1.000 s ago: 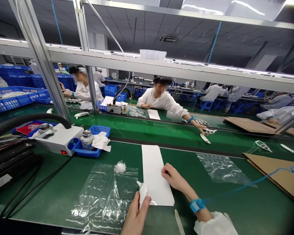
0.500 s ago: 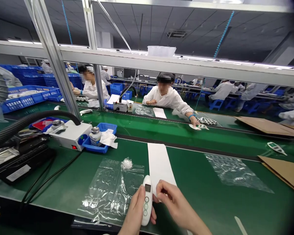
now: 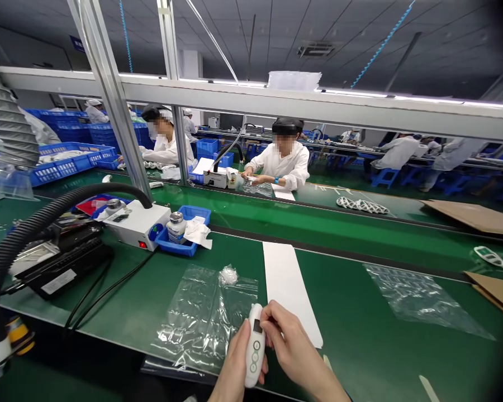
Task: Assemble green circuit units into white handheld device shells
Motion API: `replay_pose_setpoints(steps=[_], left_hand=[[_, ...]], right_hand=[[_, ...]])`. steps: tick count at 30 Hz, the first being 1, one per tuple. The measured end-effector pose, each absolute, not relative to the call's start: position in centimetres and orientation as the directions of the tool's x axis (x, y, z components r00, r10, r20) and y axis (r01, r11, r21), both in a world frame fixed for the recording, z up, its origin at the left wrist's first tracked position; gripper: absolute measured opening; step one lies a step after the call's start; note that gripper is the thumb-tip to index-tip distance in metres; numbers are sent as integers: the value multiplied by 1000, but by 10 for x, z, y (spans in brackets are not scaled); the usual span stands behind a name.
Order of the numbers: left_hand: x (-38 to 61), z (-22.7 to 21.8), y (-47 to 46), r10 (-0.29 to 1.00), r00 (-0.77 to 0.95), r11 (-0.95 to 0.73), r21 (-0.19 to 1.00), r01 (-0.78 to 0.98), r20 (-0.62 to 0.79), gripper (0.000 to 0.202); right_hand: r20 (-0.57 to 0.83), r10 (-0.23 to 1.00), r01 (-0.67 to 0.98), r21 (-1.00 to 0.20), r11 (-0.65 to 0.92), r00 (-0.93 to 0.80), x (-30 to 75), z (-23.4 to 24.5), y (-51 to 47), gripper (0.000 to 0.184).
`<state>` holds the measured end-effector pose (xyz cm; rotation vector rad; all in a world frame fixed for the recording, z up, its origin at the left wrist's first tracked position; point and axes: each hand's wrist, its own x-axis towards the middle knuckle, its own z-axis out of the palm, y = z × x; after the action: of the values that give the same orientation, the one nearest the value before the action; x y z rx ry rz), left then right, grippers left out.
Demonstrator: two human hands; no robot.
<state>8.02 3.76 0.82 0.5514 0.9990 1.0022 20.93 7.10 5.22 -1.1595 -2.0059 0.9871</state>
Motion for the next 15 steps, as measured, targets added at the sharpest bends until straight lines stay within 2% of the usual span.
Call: replay_pose_setpoints(steps=[4, 8, 15], left_hand=[[79, 6, 36, 891, 206, 453, 755, -474, -405, 58], [77, 5, 33, 883, 181, 463, 742, -485, -433, 77], [75, 1, 35, 902, 213, 433, 786, -442, -377, 71]], right_hand=[[120, 897, 437, -841, 320, -426, 208, 52, 72, 19], [119, 902, 418, -855, 306, -415, 207, 51, 72, 19], [92, 905, 413, -867, 278, -416, 206, 50, 72, 20]])
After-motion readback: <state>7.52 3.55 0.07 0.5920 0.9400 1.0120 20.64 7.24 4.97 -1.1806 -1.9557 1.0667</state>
